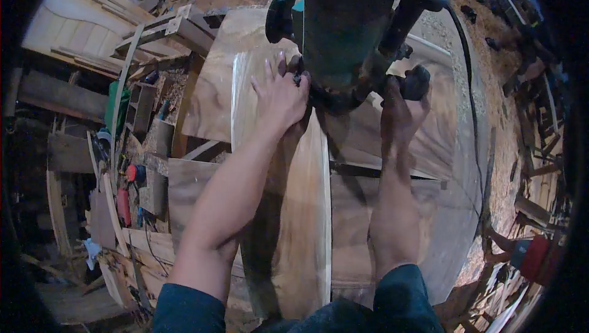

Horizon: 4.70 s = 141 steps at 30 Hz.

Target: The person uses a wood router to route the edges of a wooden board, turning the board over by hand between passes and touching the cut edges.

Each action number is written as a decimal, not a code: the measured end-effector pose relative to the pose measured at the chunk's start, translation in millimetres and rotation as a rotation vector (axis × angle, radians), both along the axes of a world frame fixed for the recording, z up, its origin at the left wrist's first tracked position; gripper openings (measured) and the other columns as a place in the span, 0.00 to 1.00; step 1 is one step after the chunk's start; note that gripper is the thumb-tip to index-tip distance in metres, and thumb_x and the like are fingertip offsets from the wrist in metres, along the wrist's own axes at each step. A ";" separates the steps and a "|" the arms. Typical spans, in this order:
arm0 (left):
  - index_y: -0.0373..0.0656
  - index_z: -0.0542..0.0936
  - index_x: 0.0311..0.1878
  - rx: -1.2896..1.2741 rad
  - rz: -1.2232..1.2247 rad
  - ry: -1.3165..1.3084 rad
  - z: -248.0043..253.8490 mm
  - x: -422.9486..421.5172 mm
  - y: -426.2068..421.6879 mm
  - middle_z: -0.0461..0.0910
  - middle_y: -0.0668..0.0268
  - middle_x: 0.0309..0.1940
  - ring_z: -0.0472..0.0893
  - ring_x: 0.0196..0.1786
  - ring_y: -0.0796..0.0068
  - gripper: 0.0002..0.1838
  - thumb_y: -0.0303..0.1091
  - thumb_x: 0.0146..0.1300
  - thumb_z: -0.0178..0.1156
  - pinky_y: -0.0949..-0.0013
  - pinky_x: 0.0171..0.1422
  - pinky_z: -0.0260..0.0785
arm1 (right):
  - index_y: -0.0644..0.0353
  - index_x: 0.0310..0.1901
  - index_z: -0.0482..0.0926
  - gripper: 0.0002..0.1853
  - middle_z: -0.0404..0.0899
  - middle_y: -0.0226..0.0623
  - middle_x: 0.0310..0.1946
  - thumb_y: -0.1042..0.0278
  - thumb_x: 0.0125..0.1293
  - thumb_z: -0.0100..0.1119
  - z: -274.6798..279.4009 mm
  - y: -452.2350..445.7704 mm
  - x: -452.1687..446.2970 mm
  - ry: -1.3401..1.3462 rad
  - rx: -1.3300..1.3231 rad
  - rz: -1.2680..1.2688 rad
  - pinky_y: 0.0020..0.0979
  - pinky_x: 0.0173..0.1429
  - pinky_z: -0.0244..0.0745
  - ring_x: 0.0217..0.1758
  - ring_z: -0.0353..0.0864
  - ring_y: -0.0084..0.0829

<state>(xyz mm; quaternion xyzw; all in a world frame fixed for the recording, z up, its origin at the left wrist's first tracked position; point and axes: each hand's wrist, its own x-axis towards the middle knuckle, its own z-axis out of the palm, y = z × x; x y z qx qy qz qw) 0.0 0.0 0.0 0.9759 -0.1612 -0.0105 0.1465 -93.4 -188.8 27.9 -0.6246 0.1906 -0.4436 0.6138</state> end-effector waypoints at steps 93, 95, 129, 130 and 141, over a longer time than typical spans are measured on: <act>0.34 0.83 0.49 -0.111 0.166 -0.122 -2.1 63.5 -20.7 0.81 0.49 0.54 0.68 0.69 0.53 0.28 0.51 0.74 0.46 0.49 0.73 0.50 | 0.61 0.45 0.74 0.19 0.76 0.27 0.33 0.69 0.55 0.72 -12.4 -33.1 99.8 -0.102 0.021 0.153 0.24 0.41 0.73 0.35 0.74 0.21; 0.33 0.83 0.50 -0.131 0.157 -0.102 2.5 59.6 -18.6 0.81 0.48 0.55 0.67 0.70 0.53 0.27 0.50 0.74 0.46 0.48 0.74 0.50 | 0.61 0.44 0.75 0.18 0.77 0.27 0.33 0.68 0.55 0.71 -14.1 -33.4 92.1 0.016 -0.020 0.135 0.26 0.41 0.73 0.35 0.74 0.21; 0.29 0.81 0.52 -0.092 0.077 -0.146 -4.2 25.6 -1.1 0.79 0.44 0.58 0.57 0.78 0.52 0.29 0.49 0.74 0.45 0.43 0.81 0.39 | 0.63 0.54 0.70 0.19 0.74 0.27 0.34 0.81 0.61 0.61 -19.6 -8.1 46.4 -0.081 -0.060 0.041 0.23 0.37 0.74 0.33 0.75 0.18; 0.29 0.81 0.52 -0.116 0.065 -0.153 -6.4 25.5 -0.1 0.78 0.44 0.58 0.57 0.78 0.52 0.29 0.49 0.74 0.45 0.43 0.81 0.39 | 0.63 0.54 0.70 0.19 0.74 0.27 0.34 0.81 0.61 0.61 -20.9 -7.8 45.2 -0.087 -0.058 0.037 0.23 0.37 0.74 0.33 0.75 0.18; 0.29 0.82 0.50 -0.034 0.047 -0.142 -7.3 11.3 3.5 0.79 0.44 0.57 0.56 0.79 0.52 0.28 0.49 0.74 0.46 0.42 0.80 0.40 | 0.63 0.52 0.71 0.17 0.74 0.28 0.34 0.80 0.61 0.60 -3.4 3.9 24.3 -0.040 -0.001 0.034 0.23 0.36 0.72 0.32 0.74 0.18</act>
